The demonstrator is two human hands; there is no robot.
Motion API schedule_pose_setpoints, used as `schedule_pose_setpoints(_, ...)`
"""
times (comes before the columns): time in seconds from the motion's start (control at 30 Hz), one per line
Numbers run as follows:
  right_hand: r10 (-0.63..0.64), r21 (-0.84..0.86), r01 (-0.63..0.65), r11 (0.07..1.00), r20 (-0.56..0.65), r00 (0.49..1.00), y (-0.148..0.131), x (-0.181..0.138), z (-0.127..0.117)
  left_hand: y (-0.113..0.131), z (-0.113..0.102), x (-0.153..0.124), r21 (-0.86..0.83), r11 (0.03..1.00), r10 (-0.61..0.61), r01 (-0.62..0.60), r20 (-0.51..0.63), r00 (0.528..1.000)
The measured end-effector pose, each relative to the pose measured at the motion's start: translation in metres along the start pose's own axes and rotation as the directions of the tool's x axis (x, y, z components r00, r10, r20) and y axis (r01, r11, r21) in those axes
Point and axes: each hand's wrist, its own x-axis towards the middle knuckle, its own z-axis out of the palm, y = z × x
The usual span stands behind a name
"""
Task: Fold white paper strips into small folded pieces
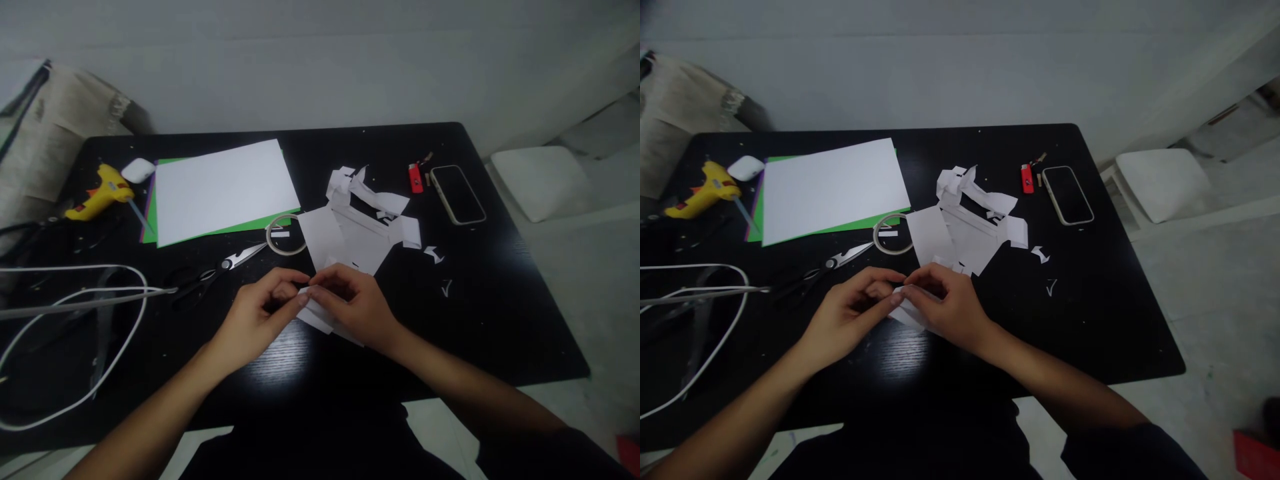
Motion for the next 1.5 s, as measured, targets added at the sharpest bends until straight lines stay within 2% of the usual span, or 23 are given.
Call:
schedule_pose_setpoints(0.2,-0.042,-0.104,0.041,0.994,-0.001,0.999,0.001,-0.002,0.000,0.000,0.002,0.000,0.109,0.994,-0.013,0.018,-0.051,0.999)
schedule_pose_setpoints(0.37,0.040,-0.025,-0.039,0.999,0.054,0.998,-0.002,-0.001,-0.003,0.000,0.000,-0.001,0.114,0.993,-0.025,0.036,-0.098,0.995)
schedule_pose_setpoints(0.47,0.100,-0.048,-0.095,0.994,0.111,0.989,-0.003,0.002,-0.006,0.001,0.000,-0.002,0.090,0.996,-0.020,0.029,-0.107,0.994)
schedule_pose_setpoints(0.77,0.112,0.039,-0.123,0.992,0.220,0.969,-0.003,0.006,-0.013,0.009,-0.009,0.008,-0.161,0.987,-0.016,0.024,0.049,0.999)
schedule_pose_setpoints(0.87,0.148,0.091,-0.179,0.980,0.275,0.950,-0.006,0.010,-0.018,0.010,-0.013,0.007,-0.127,0.992,-0.021,0.025,0.040,0.999)
schedule_pose_setpoints(1.0,0.223,0.121,-0.259,0.958,0.251,0.942,-0.008,0.012,-0.019,0.012,-0.016,0.003,-0.042,0.999,0.009,-0.008,0.014,1.000)
schedule_pose_setpoints(1.1,0.300,0.162,-0.338,0.927,0.219,0.928,-0.006,0.012,-0.016,0.013,-0.017,0.002,-0.052,0.997,0.066,-0.063,0.068,0.995)
schedule_pose_setpoints(1.2,0.314,0.205,-0.347,0.915,0.177,0.933,-0.002,0.012,-0.014,0.011,-0.017,0.002,0.023,0.994,0.100,-0.103,0.121,0.988)
schedule_pose_setpoints(1.3,0.305,0.227,-0.334,0.915,0.153,0.940,-0.001,0.011,-0.014,0.005,-0.017,0.002,0.080,0.996,0.025,-0.034,0.116,0.993)
schedule_pose_setpoints(1.5,0.323,0.175,-0.367,0.914,0.234,0.917,-0.006,0.010,-0.013,0.001,-0.014,0.003,-0.007,0.999,-0.051,0.051,0.074,0.996)
